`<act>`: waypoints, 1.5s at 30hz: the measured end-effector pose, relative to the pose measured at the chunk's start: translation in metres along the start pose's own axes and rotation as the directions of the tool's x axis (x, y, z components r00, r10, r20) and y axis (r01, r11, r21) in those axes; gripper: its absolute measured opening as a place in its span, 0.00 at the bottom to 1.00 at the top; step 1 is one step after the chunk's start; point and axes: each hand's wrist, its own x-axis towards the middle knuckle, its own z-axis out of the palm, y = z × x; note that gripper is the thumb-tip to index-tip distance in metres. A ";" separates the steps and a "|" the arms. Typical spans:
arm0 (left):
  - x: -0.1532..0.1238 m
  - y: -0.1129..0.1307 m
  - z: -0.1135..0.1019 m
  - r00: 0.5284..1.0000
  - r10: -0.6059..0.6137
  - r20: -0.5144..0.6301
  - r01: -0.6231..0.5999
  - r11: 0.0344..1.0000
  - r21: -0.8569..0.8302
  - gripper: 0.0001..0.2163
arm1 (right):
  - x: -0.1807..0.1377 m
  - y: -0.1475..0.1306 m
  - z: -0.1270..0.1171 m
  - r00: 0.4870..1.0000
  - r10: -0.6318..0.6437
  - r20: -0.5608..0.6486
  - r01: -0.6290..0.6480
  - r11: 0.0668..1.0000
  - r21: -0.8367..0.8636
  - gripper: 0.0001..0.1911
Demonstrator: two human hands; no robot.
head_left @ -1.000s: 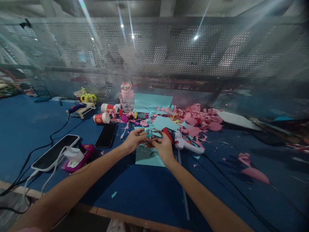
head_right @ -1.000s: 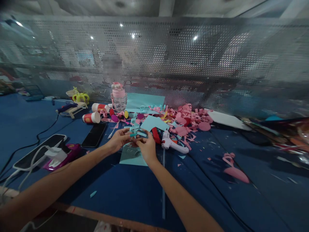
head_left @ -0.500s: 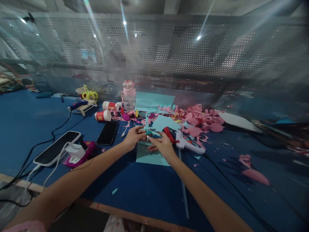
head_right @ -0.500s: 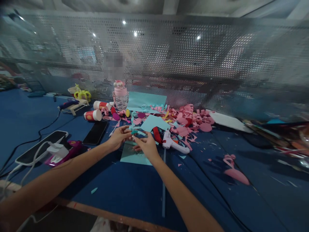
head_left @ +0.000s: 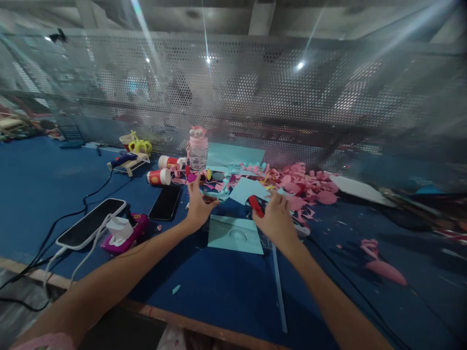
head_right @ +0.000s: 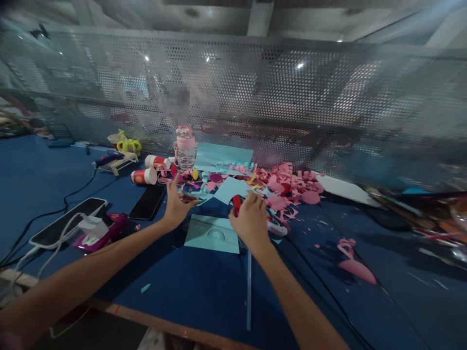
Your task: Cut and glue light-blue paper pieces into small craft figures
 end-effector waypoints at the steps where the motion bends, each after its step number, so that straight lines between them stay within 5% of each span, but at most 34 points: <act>1: 0.001 -0.003 -0.004 0.996 0.086 0.036 -0.089 0.993 0.079 0.34 | 0.001 0.008 -0.004 0.999 0.016 0.039 -0.010 0.988 -0.154 0.31; 4: 0.003 -0.011 -0.013 0.909 0.265 0.323 -0.332 0.928 0.170 0.16 | 0.004 0.032 -0.011 0.927 0.222 0.301 -0.084 0.907 -0.412 0.35; 7: 0.007 -0.013 -0.014 0.927 0.294 0.231 -0.339 0.921 0.189 0.17 | 0.010 0.050 -0.015 0.869 0.249 0.427 -0.038 0.895 -0.444 0.33; 12: 0.010 -0.004 -0.004 0.994 0.074 0.085 -0.077 0.997 0.030 0.36 | 0.022 0.071 -0.044 0.750 0.036 0.660 0.040 0.994 -0.100 0.16; 15: 0.010 -0.003 0.001 0.986 -0.158 0.063 0.164 0.980 -0.110 0.40 | 0.022 0.079 -0.052 0.694 0.003 0.720 0.036 0.999 -0.038 0.22; 17: 0.009 -0.004 0.003 0.954 -0.291 0.075 0.301 0.930 -0.210 0.37 | 0.018 0.081 -0.044 0.723 0.047 0.689 0.079 0.986 -0.150 0.24; 20: 0.006 -0.004 0.006 0.887 -0.445 0.127 0.461 0.830 -0.313 0.31 | 0.010 0.077 -0.023 0.841 0.109 0.530 0.101 0.931 -0.351 0.20; 25: -0.002 0.004 0.009 0.843 -0.491 0.221 0.538 0.757 -0.369 0.28 | 0.006 0.071 -0.015 0.933 0.057 0.356 0.107 0.899 -0.425 0.18; 28: -0.005 0.004 0.012 0.823 -0.493 0.280 0.567 0.739 -0.364 0.27 | 0.009 0.070 -0.023 0.990 0.000 0.140 0.051 0.931 -0.361 0.20; 32: -0.005 -0.002 0.013 0.797 -0.495 0.346 0.598 0.730 -0.332 0.26 | 0.005 0.062 -0.025 0.993 -0.061 -0.100 0.063 0.998 0.017 0.14; 37: -0.006 -0.001 0.012 0.769 -0.492 0.409 0.628 0.701 -0.338 0.26 | -0.015 0.037 -0.011 0.987 -0.122 0.101 0.040 0.810 0.585 0.13; 45: -0.005 0.006 0.013 0.745 -0.537 0.396 0.658 0.690 -0.301 0.25 | -0.019 0.020 0.009 0.940 -0.286 0.188 0.106 0.766 0.634 0.14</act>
